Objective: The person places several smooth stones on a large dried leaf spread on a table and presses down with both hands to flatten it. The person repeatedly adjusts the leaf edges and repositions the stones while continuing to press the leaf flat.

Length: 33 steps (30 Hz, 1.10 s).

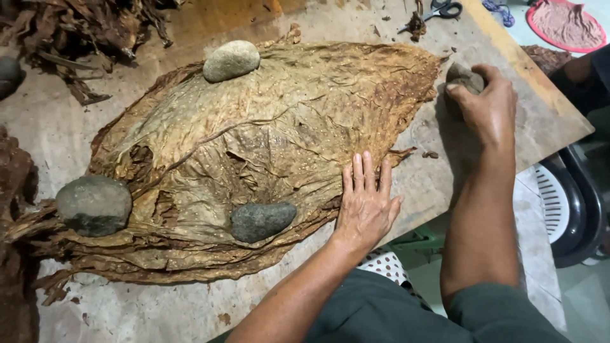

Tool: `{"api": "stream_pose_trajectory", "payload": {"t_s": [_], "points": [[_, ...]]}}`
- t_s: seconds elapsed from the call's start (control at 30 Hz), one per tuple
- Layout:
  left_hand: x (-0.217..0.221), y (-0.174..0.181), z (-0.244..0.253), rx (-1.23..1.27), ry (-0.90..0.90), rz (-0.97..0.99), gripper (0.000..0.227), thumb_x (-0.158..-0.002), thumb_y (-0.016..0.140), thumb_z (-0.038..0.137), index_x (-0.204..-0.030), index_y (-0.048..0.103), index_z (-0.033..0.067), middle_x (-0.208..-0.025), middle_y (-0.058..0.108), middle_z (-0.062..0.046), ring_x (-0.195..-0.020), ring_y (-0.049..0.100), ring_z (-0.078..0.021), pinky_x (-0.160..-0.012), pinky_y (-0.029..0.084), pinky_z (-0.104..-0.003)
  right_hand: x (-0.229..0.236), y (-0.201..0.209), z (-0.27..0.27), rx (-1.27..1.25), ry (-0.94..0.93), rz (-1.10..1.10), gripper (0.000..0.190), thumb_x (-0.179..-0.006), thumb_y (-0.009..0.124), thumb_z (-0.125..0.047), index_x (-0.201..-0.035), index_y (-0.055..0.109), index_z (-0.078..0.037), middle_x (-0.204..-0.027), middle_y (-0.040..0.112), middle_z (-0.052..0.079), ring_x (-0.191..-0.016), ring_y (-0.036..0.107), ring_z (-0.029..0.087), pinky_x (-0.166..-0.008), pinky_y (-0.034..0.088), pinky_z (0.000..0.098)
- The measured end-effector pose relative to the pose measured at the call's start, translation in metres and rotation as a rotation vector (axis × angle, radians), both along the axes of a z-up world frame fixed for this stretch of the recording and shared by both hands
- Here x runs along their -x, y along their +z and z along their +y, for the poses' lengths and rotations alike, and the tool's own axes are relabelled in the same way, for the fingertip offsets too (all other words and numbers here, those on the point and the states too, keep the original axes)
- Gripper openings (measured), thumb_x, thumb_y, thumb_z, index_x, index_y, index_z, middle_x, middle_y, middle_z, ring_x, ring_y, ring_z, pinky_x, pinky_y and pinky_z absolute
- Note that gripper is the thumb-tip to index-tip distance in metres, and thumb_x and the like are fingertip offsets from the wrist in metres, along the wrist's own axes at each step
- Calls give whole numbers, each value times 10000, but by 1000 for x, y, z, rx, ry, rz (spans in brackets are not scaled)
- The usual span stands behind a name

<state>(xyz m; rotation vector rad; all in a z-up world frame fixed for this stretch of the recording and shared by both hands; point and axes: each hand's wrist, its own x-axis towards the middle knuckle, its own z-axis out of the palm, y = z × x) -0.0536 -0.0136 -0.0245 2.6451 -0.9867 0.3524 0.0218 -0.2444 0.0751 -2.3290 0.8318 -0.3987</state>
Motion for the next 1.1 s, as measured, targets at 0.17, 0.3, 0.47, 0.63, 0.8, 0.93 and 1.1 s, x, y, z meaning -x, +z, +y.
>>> {"api": "stream_pose_trajectory", "payload": {"t_s": [0.17,0.3,0.47,0.63,0.8,0.93,1.1], "points": [[0,2,-1,-7,20,-42,743,-945,493,512,-1498,354,35,-1522,293,-351,-1434,292,-488,-1168,261,-582,-31,23,31,-55,201,-84,488,-914,680,-155,-1355,500,-52,-1302,577,189,-1108,596,312,-919,532,405],[0,1,-2,44,3,-6,728,-937,510,470,-1486,366,13,-1519,306,-352,-1431,292,-500,-1165,259,-600,-74,0,29,56,403,-194,464,-802,724,-138,-1251,633,-66,-1143,671,174,-995,651,282,-844,542,370],[-2,4,0,-19,17,-14,722,-956,465,493,-1497,347,30,-1524,293,-348,-1431,303,-480,-1168,274,-572,-89,-18,31,196,348,98,651,-868,607,-312,-1437,442,-41,-1314,432,288,-1199,428,434,-996,372,552],[0,2,-1,3,31,-21,762,-943,490,499,-1507,315,17,-1524,293,-352,-1433,298,-495,-1184,255,-579,-94,-8,32,234,401,128,675,-889,622,-338,-1468,429,-51,-1321,443,331,-1163,469,498,-991,371,536],[0,-3,-4,46,24,13,679,-935,481,441,-1462,387,23,-1531,270,-369,-1452,270,-492,-1193,222,-579,-77,43,140,169,440,145,255,-1005,616,-236,-1196,529,-90,-1071,569,81,-813,522,176,-773,482,343],[0,2,-3,-11,39,18,732,-882,488,449,-1478,378,37,-1510,339,-338,-1428,318,-467,-1205,180,-589,-83,29,202,139,1012,95,400,-994,443,-241,-1370,499,-116,-1527,362,128,-1359,353,306,-1104,308,531],[-2,14,4,-33,-106,180,269,-761,625,327,-832,784,121,-914,715,-218,-1073,602,-428,-1111,261,-647,-115,-16,250,181,1592,-391,489,-1075,315,-323,-1455,462,-53,-1470,454,237,-1353,405,465,-1111,343,584]]}}
